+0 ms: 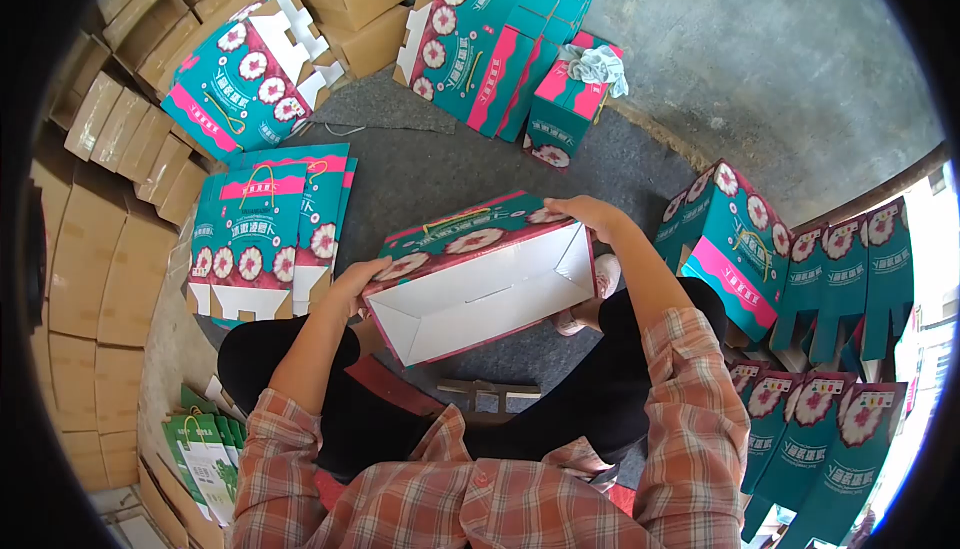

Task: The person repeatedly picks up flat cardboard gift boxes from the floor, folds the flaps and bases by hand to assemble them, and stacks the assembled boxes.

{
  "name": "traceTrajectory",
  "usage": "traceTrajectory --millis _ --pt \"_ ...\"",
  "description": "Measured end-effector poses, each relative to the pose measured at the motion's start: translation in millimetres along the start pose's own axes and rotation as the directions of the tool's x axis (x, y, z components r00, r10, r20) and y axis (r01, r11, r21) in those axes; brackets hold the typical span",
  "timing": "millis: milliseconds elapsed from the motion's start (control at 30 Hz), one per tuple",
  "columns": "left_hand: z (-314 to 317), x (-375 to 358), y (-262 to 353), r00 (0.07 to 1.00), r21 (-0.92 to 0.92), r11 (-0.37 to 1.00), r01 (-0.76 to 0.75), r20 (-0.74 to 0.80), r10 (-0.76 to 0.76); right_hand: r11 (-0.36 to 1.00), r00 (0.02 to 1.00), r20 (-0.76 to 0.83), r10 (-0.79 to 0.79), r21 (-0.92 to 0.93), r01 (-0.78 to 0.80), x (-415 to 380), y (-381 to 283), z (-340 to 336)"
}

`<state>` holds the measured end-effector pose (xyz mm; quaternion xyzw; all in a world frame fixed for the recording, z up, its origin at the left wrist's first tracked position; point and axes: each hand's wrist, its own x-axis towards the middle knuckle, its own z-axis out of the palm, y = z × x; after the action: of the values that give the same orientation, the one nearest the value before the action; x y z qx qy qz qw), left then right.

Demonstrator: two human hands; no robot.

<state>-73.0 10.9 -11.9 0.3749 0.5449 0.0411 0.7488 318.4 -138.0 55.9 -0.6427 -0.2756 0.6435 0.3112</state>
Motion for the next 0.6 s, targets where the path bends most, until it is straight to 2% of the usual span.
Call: traceTrajectory --millis 33,100,133,167,200,233,300,333,367,433,467,500,567,600 --pt "0 -2 3 1.0 0.002 1.0 -0.004 0.001 0.004 1.0 1.0 -0.003 -0.004 0.0 0.004 -3 -2 -1" --pt "-1 -10 7 0.983 0.072 0.981 -0.181 0.044 0.179 0.959 0.968 0.0 -0.25 -0.136 0.248 -14 -7 -1" --pt "2 -12 6 0.983 0.073 0.981 -0.179 0.044 0.176 0.96 0.969 0.0 -0.248 -0.134 0.246 -22 -10 1" --pt "6 -15 5 0.879 0.08 0.876 -0.476 0.021 0.476 0.957 0.949 -0.124 -0.292 -0.029 0.29 -31 -15 3" --pt "11 -19 6 0.685 0.095 0.682 -0.726 0.002 0.729 0.936 0.915 -0.25 -0.318 0.07 0.345 -36 -18 3" --pt "15 -24 9 0.683 0.096 0.68 -0.727 0.001 0.731 0.935 0.914 -0.248 -0.321 0.07 0.347 -35 -17 -2" --pt "21 -36 18 0.504 -0.002 0.507 -0.862 -0.112 0.857 0.891 0.848 -0.423 -0.32 0.17 0.421 -32 -12 -23" --pt "20 -45 25 0.637 0.0 0.655 -0.756 -0.234 0.735 0.871 0.82 -0.47 -0.326 0.188 0.453 -26 -7 -30" --pt "18 -47 29 0.636 0.001 0.653 -0.757 -0.228 0.738 0.869 0.817 -0.476 -0.327 0.188 0.457 -24 0 -37" --pt "16 -52 34 0.815 -0.136 0.808 -0.573 -0.192 0.546 0.909 0.841 -0.496 -0.213 0.216 0.358 -28 3 -30" --pt "20 -53 32 0.854 -0.097 0.856 -0.508 -0.188 0.485 0.919 0.811 -0.578 -0.093 0.264 0.293 -23 4 -22" --pt "21 -51 29 0.853 -0.095 0.856 -0.509 -0.187 0.486 0.918 0.81 -0.579 -0.093 0.266 0.295 -24 11 -20" --pt "22 -37 13 0.907 -0.047 0.911 -0.409 -0.127 0.401 0.947 0.885 -0.443 -0.146 0.197 0.254 -26 23 -17" --pt "16 -16 -6 0.901 0.097 0.918 -0.384 -0.177 0.395 0.947 0.917 -0.388 -0.089 0.253 0.198 -23 29 -21"
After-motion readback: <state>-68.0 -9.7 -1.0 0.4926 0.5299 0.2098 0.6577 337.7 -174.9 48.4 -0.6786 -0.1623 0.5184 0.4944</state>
